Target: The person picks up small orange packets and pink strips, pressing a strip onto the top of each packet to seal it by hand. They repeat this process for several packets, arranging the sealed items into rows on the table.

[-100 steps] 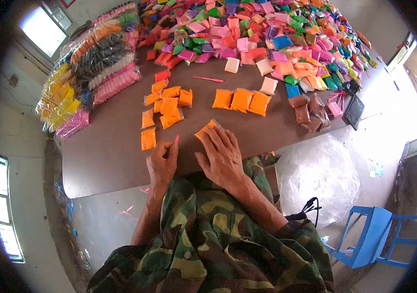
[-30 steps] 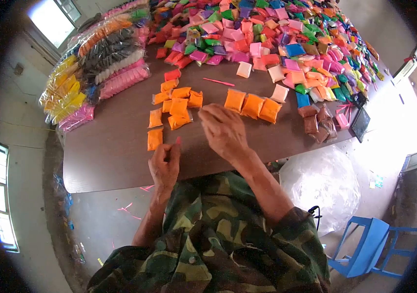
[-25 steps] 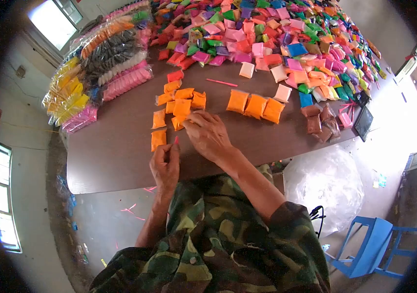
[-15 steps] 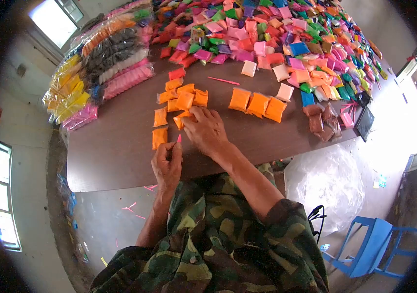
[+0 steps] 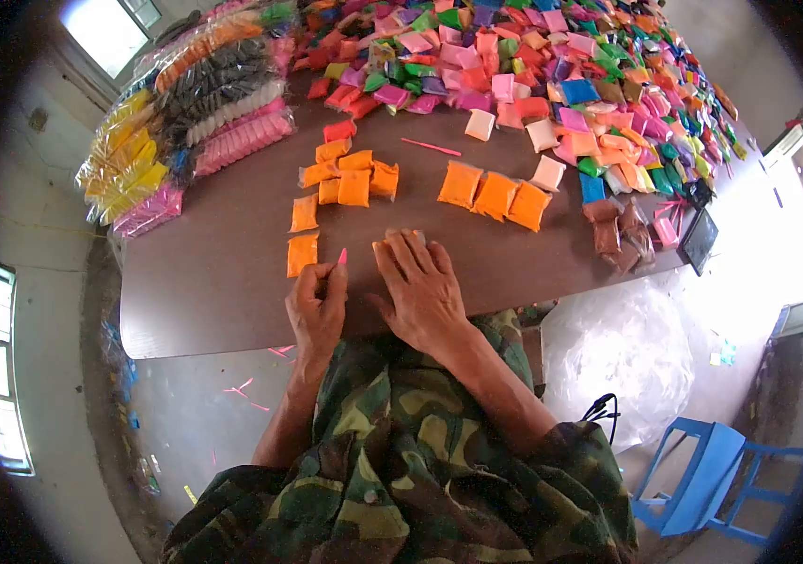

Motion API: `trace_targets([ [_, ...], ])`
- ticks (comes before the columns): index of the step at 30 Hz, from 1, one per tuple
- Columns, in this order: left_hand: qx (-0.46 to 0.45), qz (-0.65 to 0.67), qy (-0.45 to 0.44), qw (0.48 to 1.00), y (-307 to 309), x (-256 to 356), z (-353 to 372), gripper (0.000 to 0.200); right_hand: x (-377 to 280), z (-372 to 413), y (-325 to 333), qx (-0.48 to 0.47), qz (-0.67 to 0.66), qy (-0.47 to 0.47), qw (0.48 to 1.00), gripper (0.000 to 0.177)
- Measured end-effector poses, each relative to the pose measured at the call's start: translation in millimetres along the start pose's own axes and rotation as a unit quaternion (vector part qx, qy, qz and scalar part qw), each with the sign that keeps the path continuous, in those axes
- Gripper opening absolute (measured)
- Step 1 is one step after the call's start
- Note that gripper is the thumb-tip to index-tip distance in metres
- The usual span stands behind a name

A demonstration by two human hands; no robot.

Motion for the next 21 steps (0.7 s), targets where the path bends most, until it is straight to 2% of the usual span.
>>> trace_targets([
  [5,-0.008,-0.001,-0.003,1.000,-2.4,-1.9,0.4,0.017,1.5,1.7,-7.1,-0.013,0.006,-0.001,1.000,0.080],
  [21,-0.011,-0.019,-0.016,1.000,-5.5,0.8,-3.7,0.017,0.9,1.3,-5.5,-0.013,-0.007,-0.008,1.000,0.087],
])
Point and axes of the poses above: each hand's wrist, its own z-axis away from the middle knuckle, its own y-axis out of the back of the hand, x = y × z, the point moved 9 cm from there along -z, towards the middle knuckle, and after that the axes turned 4 degrees about x, right-handed, at the moved point
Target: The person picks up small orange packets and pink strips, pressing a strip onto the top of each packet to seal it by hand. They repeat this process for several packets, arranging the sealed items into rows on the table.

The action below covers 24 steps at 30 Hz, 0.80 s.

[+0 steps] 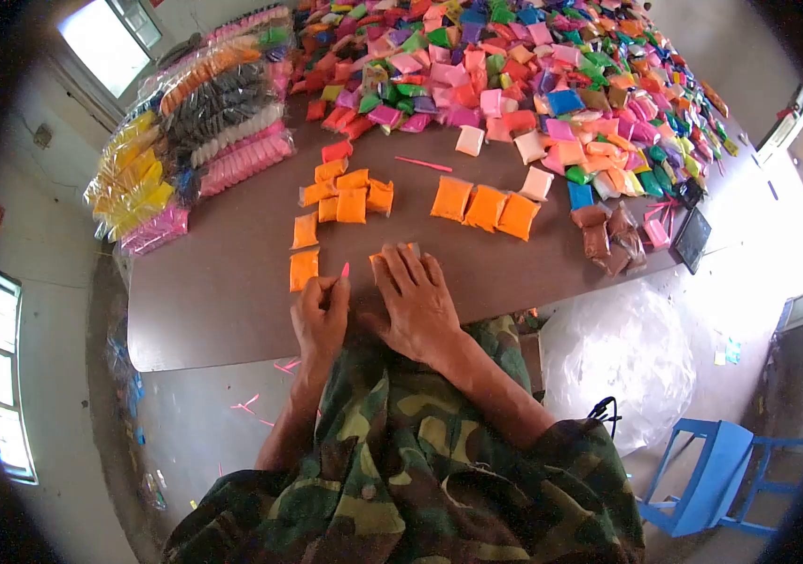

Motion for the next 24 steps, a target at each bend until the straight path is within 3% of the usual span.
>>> trace_targets([
  [11,0.006,0.020,0.003,1.000,5,1,3,0.019,3,-4,8,0.034,0.008,-0.005,0.999,0.090],
  [24,0.009,0.011,-0.020,1.000,3,3,2,0.013,4,-2,-4,0.002,0.033,-0.004,0.999,0.087],
])
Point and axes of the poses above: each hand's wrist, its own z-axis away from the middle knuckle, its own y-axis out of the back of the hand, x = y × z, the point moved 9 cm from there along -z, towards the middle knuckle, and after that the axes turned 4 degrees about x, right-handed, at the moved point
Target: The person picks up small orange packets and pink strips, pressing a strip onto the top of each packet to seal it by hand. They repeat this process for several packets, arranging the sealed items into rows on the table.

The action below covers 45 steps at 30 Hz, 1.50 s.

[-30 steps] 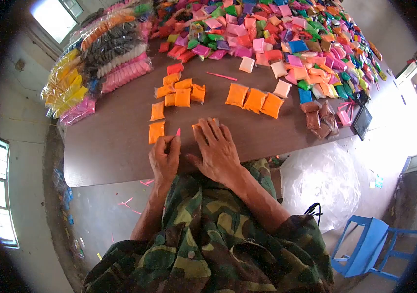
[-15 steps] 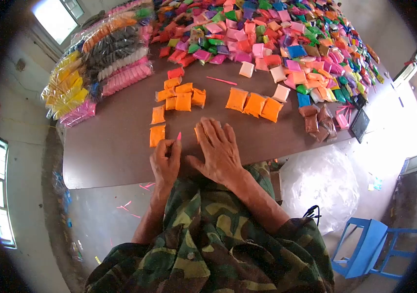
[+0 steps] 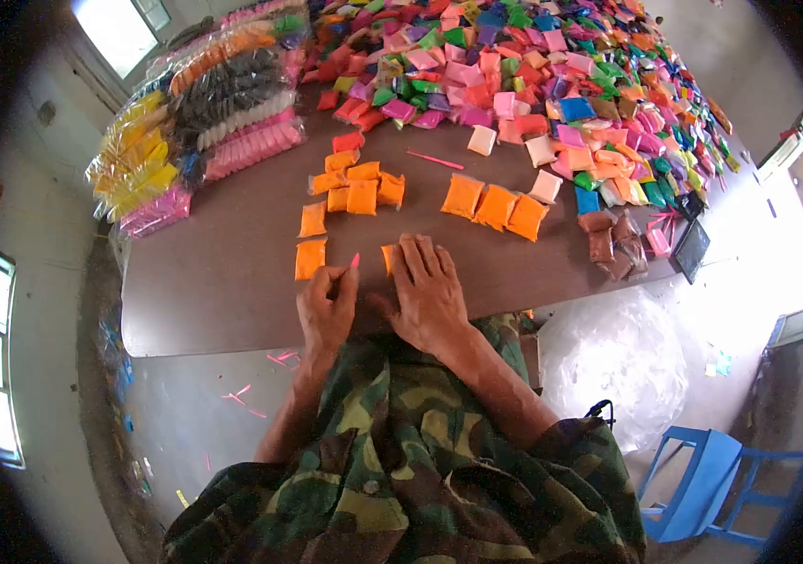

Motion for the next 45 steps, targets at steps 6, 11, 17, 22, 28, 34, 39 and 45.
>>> trace_targets([
  [6,-0.005,-0.004,-0.013,1.000,0,3,1,0.018,4,0,11,0.027,-0.059,-0.011,0.998,0.071],
  [11,-0.023,-0.010,0.034,0.999,-1,-3,1,0.018,5,7,30,0.074,-0.105,0.001,0.992,0.041],
  [17,-0.013,-0.018,0.000,1.000,-1,2,0,0.018,11,19,35,0.099,-0.072,-0.016,0.992,0.029],
  [22,-0.043,-0.014,0.043,0.998,-5,-10,3,0.017,21,32,40,0.103,-0.083,-0.041,0.990,0.023],
  [28,-0.072,-0.038,0.005,0.997,-10,10,2,0.015,23,31,41,0.092,-0.131,-0.049,0.986,0.028],
  [34,-0.115,-0.036,-0.088,0.989,-32,37,-3,0.012,20,30,46,0.113,-0.118,-0.060,0.985,0.037],
  [39,-0.175,-0.110,-0.113,0.972,-58,47,-12,0.012,22,34,44,0.126,-0.124,-0.049,0.983,0.036],
  [45,-0.253,-0.191,-0.175,0.932,-88,54,-15,0.016,21,32,49,0.140,-0.129,-0.037,0.981,0.030],
])
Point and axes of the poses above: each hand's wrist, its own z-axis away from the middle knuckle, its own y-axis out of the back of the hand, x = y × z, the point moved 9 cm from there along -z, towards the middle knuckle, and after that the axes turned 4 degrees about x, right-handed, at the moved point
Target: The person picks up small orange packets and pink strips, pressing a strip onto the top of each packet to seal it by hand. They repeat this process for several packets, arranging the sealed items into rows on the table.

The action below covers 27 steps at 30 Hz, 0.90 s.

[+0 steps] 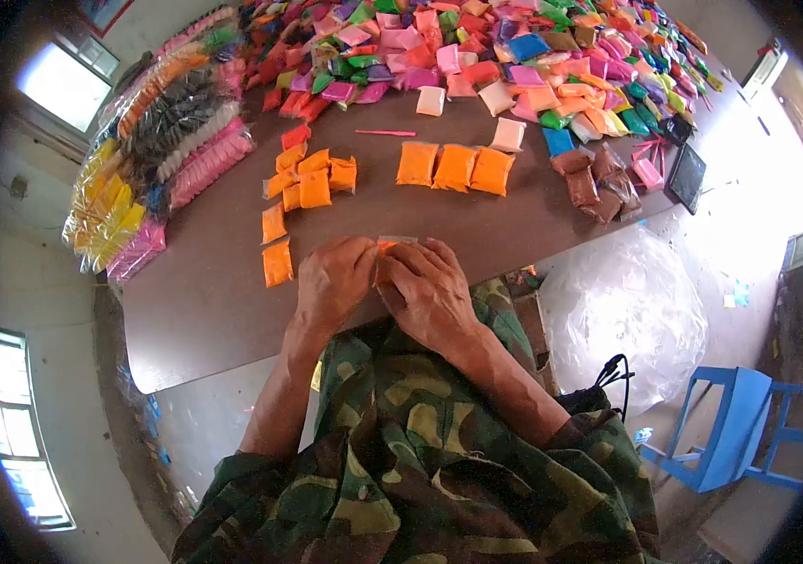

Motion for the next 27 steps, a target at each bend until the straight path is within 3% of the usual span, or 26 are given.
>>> trace_targets([
  [6,-0.035,-0.058,0.005,0.998,3,-22,-13,0.016,3,1,0,0.007,-0.008,-0.021,1.000,0.032],
  [9,-0.017,0.030,0.004,0.999,10,-12,-15,0.017,7,5,0,0.012,-0.014,-0.031,0.999,0.035],
  [12,-0.061,0.014,-0.060,0.996,-6,3,-20,0.017,6,6,-1,0.013,-0.017,-0.027,0.999,0.036],
  [15,-0.089,-0.046,-0.024,0.995,-13,-9,-29,0.017,8,6,0,0.008,-0.014,-0.026,1.000,0.037],
  [21,-0.117,0.036,-0.057,0.991,-11,-7,-38,0.021,9,8,1,0.007,-0.028,-0.026,0.999,0.039],
  [27,-0.167,0.037,-0.066,0.983,-27,4,-48,0.020,12,11,3,0.005,-0.038,-0.010,0.999,0.040],
])
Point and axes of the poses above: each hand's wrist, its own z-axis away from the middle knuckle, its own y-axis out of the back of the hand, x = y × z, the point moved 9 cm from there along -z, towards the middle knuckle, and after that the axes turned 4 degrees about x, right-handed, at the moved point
